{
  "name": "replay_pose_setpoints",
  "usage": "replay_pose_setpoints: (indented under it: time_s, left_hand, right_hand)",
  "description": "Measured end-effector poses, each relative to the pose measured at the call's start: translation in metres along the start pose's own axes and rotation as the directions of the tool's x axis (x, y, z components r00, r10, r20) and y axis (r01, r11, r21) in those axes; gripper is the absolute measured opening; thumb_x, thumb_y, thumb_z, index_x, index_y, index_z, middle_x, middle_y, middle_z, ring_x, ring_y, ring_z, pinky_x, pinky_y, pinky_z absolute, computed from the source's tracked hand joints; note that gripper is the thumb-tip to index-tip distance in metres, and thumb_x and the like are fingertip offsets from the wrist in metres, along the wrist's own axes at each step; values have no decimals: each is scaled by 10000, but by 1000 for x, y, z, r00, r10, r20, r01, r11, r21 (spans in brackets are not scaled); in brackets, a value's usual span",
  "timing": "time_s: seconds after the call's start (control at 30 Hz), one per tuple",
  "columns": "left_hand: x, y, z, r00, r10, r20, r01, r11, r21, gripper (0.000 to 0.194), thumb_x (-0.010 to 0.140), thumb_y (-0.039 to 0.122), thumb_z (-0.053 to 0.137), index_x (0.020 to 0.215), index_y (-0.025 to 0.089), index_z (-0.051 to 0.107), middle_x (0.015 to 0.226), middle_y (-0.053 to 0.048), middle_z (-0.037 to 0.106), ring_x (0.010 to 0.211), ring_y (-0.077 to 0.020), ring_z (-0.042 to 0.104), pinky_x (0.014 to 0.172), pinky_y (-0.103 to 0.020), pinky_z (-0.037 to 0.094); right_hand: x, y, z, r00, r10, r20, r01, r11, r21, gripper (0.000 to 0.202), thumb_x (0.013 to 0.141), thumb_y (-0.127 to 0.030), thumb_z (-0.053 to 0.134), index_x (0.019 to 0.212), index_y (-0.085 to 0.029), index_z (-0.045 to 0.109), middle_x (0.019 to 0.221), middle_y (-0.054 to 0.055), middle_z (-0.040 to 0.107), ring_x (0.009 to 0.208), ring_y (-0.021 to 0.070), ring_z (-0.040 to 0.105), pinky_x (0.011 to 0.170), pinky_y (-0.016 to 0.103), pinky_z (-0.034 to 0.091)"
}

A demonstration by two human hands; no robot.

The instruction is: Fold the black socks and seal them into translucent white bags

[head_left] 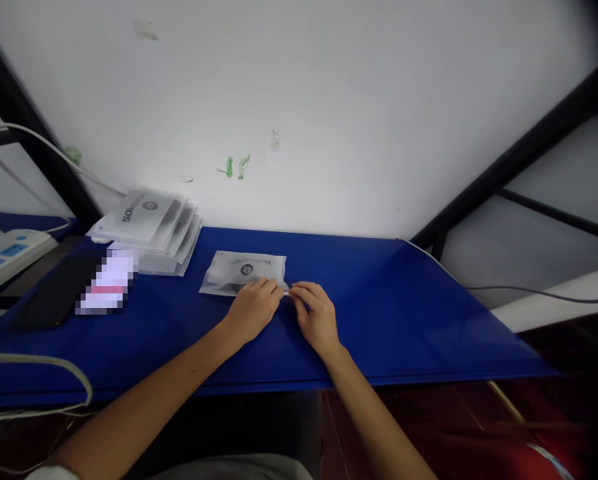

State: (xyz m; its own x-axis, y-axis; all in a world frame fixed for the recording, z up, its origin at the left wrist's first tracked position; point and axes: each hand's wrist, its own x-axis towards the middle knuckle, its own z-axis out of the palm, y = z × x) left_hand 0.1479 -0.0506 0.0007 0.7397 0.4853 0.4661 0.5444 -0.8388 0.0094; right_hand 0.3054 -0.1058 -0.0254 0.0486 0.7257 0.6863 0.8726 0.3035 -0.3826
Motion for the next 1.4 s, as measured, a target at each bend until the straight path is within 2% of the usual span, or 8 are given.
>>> replay_pose_setpoints:
  time_s: [0.17, 0.27, 0.37, 0.53, 0.73, 1.13, 1.27, 1.4]
  left_hand:
    - [1, 1, 7, 999, -24, -25, 23, 999, -28, 215, 932, 126, 404, 838, 151, 596, 787, -43, 612, 766, -194, 597, 589, -307, 448]
    - [2, 2, 6, 1000, -22, -19, 21, 999, -32, 177, 935, 175, 446, 862, 150, 605, 794, -41, 620, 768, -193, 601, 599, -303, 450]
    - [4, 2, 3, 1000, -16, -10, 16, 999, -45, 162, 934, 202, 469, 870, 155, 611, 787, -34, 624, 758, -183, 603, 603, -293, 448]
    - [4, 3, 2, 1000, -18, -7, 18, 999, -36, 179, 930, 154, 447, 852, 157, 608, 765, -30, 621, 739, -180, 608, 591, -292, 436]
    - [0, 4, 1, 999, -3, -50, 3, 1000, -7, 169, 925, 151, 449, 858, 153, 604, 779, -36, 629, 749, -192, 608, 607, -318, 435]
    - [-22, -19, -9, 992, -20, -121, 25, 999, 40, 210, 928, 167, 455, 774, 160, 596, 744, -35, 609, 736, -184, 572, 604, -308, 410]
    - [-23, -19, -8, 993, -5, -119, 12, 998, 56, 190, 918, 159, 466, 772, 157, 588, 741, -32, 608, 727, -186, 573, 614, -311, 419]
    - [-21, -15, -6, 995, 4, -104, 0, 999, 41, 160, 909, 150, 466, 818, 162, 597, 765, -34, 610, 748, -187, 577, 644, -315, 439]
  right_hand:
    - [1, 2, 0, 999, 41, 9, -41, 999, -12, 219, 906, -216, 491, 896, -228, 709, 933, 85, 686, 868, 215, 623, 773, 387, 522]
    - [1, 2, 0, 999, 33, 19, -33, 999, -14, 229, 909, -210, 481, 891, -227, 709, 933, 84, 685, 867, 213, 622, 772, 381, 520]
    - [1, 2, 1, 1000, 16, 19, -16, 1000, -26, 226, 911, -200, 478, 896, -216, 703, 941, 87, 685, 870, 212, 620, 769, 378, 514]
    - [1, 1, 0, 998, -58, 12, 58, 993, -99, 218, 916, -199, 474, 915, -213, 692, 951, 84, 682, 875, 211, 614, 742, 363, 489]
    - [3, -7, -5, 991, -94, 94, 109, 979, -169, 257, 902, -126, 429, 946, -201, 671, 988, 84, 674, 923, 214, 593, 771, 355, 454]
    - [4, -7, -2, 996, -63, 66, 75, 977, -200, 230, 927, -180, 443, 930, -214, 671, 995, 84, 670, 930, 220, 584, 776, 358, 442]
    - [3, -11, 0, 988, -128, 90, 143, 972, -185, 213, 926, -192, 466, 965, -210, 675, 1028, 93, 670, 935, 222, 585, 779, 364, 450]
    - [3, -13, -1, 984, -138, 110, 157, 968, -193, 256, 922, -161, 443, 961, -224, 688, 1026, 92, 671, 940, 222, 583, 786, 370, 450]
